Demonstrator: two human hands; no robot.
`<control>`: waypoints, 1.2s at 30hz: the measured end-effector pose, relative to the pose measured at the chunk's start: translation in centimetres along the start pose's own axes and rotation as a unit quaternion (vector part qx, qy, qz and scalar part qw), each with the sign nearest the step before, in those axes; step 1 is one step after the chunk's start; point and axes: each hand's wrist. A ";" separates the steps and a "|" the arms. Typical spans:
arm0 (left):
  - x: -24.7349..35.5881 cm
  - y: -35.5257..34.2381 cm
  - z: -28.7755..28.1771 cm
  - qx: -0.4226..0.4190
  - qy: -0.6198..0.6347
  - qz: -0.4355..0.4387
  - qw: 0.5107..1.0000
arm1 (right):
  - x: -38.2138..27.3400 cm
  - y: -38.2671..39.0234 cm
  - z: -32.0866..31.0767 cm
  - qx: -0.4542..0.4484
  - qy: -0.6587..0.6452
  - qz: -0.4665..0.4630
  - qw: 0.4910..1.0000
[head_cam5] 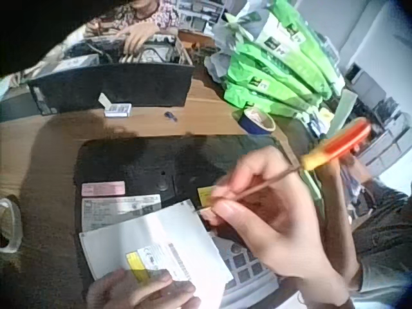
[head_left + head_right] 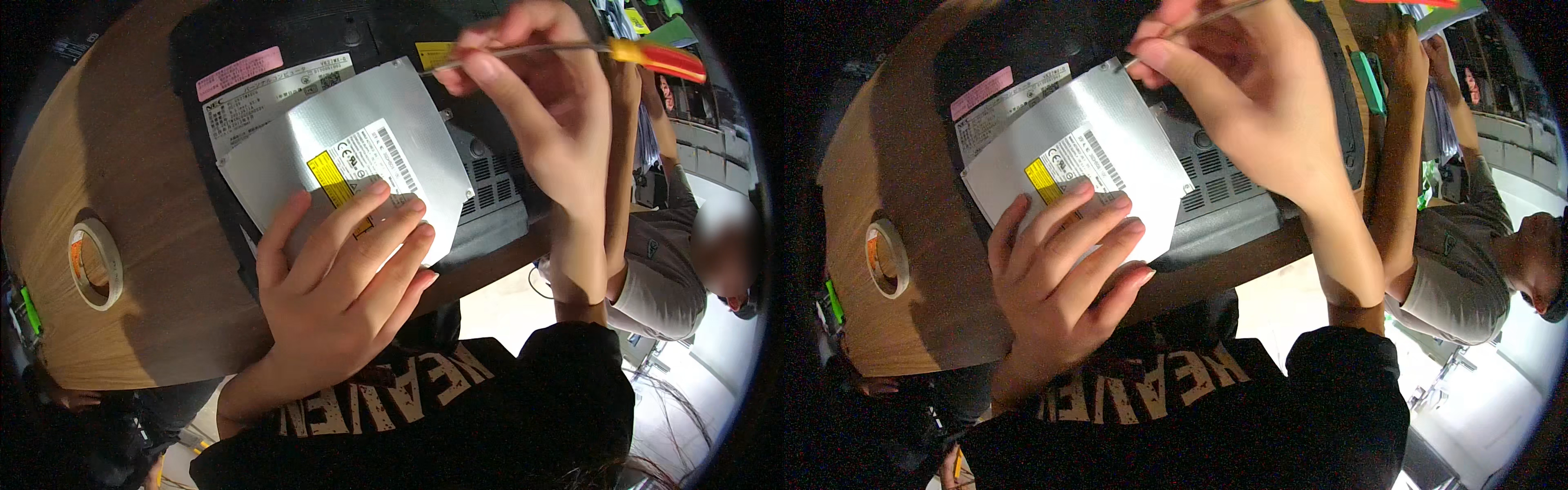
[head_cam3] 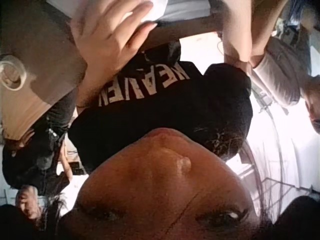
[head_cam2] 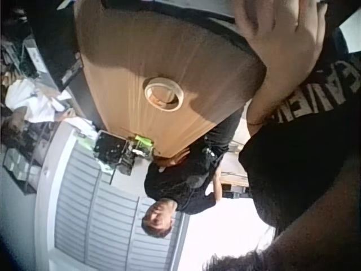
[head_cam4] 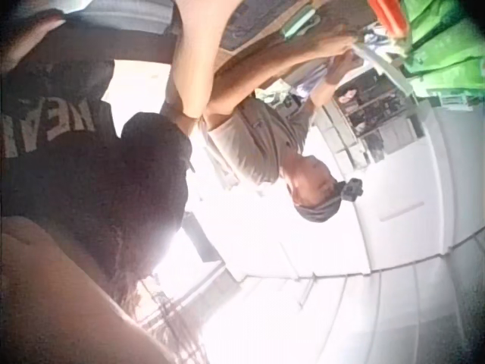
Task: The person removes a flat electronic component from the side of a laptop, places it on the table, and then uses a screwdriver to install screws into the bottom panel of the laptop.
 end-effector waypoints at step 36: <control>0.3 -0.3 1.0 -0.003 0.025 -0.013 1.000 | 1.6 -1.9 -1.4 -0.031 -0.096 0.106 0.989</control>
Point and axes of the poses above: each hand's wrist, its own y-axis away from the middle knuckle, its own z-axis out of the palm, x = y × z, and after that the axes turned 4 degrees about -y, right-handed
